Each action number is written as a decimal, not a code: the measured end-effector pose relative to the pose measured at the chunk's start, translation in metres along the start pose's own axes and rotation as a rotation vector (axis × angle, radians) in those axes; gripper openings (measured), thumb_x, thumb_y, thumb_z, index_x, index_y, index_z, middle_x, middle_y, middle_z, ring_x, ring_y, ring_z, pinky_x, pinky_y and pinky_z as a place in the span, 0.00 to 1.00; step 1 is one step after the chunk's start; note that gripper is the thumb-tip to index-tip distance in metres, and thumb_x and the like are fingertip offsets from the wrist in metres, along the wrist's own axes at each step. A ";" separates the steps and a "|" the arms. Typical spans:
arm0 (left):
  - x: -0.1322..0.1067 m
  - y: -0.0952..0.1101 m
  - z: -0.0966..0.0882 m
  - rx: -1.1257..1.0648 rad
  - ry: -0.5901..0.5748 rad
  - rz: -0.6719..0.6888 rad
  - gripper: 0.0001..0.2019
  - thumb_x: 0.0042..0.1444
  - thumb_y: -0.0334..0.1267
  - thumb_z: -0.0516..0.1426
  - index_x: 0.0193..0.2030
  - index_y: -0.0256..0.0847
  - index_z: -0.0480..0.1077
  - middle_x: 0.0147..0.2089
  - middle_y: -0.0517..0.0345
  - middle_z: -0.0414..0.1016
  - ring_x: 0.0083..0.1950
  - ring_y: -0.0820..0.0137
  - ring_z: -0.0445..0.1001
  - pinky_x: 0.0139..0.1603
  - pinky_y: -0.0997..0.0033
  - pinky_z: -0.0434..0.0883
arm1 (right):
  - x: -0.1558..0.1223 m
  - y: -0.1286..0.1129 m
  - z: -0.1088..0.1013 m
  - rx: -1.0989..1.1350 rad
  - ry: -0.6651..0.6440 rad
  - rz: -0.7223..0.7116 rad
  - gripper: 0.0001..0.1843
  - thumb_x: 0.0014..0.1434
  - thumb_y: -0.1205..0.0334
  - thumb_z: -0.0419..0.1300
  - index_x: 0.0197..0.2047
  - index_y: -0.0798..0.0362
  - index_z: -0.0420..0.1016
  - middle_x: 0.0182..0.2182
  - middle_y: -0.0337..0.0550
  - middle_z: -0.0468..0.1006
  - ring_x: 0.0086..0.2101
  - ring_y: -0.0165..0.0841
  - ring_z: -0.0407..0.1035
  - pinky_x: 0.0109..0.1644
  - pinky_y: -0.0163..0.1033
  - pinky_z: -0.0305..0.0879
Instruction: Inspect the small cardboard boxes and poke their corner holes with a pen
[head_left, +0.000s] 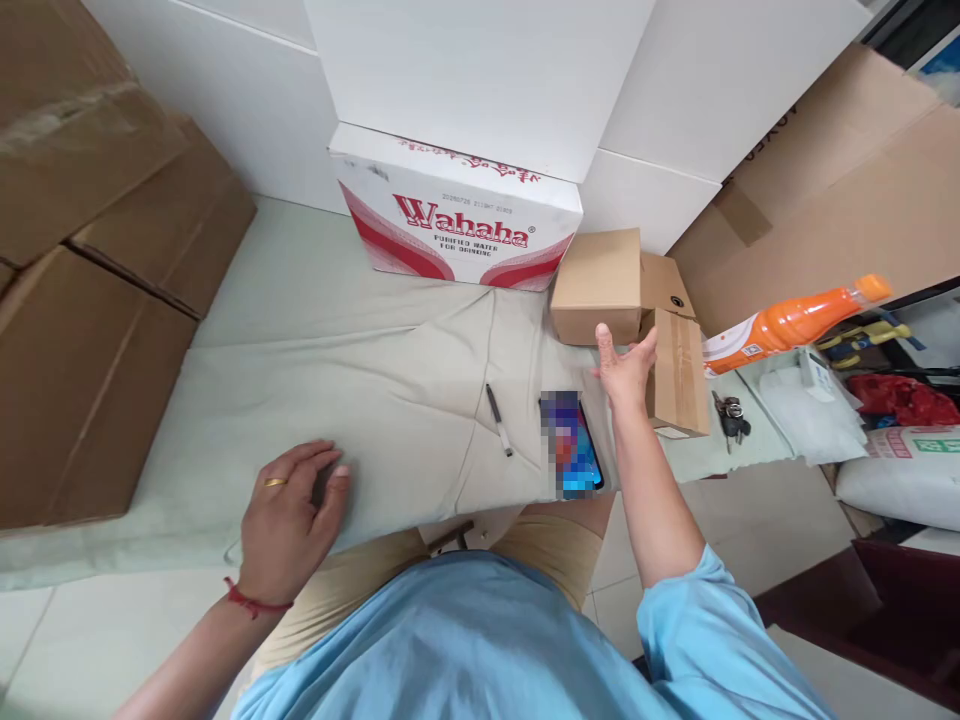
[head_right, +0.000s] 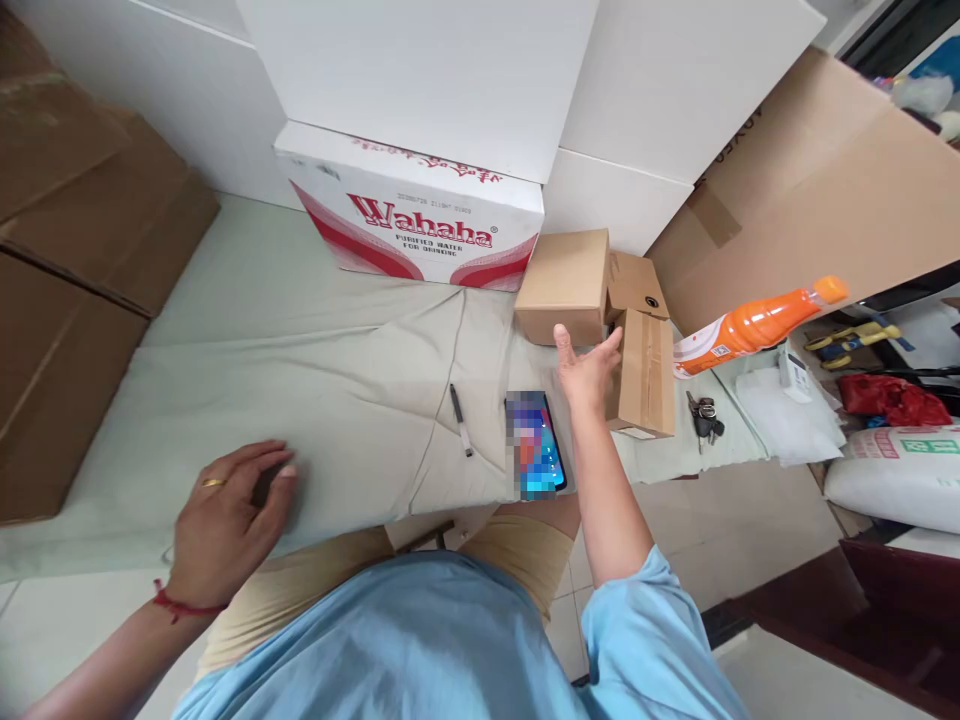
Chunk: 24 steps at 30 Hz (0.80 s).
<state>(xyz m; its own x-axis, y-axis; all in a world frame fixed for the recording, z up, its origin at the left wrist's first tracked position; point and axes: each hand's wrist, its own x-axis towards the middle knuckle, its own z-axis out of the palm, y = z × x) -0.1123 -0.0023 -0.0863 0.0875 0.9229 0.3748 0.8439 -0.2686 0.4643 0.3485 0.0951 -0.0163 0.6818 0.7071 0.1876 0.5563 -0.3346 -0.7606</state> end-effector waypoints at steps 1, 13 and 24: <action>-0.001 0.003 0.004 0.041 0.012 -0.009 0.16 0.76 0.48 0.54 0.52 0.41 0.79 0.57 0.42 0.84 0.59 0.47 0.82 0.59 0.45 0.81 | 0.007 -0.002 0.001 -0.095 0.069 -0.041 0.77 0.59 0.16 0.62 0.86 0.66 0.38 0.74 0.84 0.59 0.69 0.65 0.69 0.64 0.64 0.79; 0.002 0.020 0.010 0.188 0.098 0.249 0.12 0.69 0.35 0.62 0.58 0.40 0.76 0.56 0.41 0.85 0.58 0.48 0.85 0.58 0.50 0.81 | 0.069 0.009 0.023 -0.387 0.046 -0.297 0.39 0.70 0.46 0.59 0.76 0.58 0.62 0.78 0.73 0.50 0.77 0.61 0.53 0.77 0.72 0.55; 0.002 0.019 0.012 0.181 0.115 0.248 0.13 0.68 0.34 0.63 0.58 0.40 0.76 0.55 0.42 0.85 0.58 0.48 0.85 0.58 0.50 0.82 | 0.050 -0.003 0.021 -0.122 -0.134 -0.091 0.27 0.58 0.60 0.68 0.59 0.63 0.78 0.63 0.69 0.76 0.65 0.54 0.69 0.77 0.64 0.59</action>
<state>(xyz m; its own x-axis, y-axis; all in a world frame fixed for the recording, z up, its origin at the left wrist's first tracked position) -0.0897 -0.0024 -0.0860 0.2505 0.7957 0.5514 0.8856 -0.4184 0.2015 0.3709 0.1450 -0.0176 0.5615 0.8116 0.1615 0.6717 -0.3331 -0.6617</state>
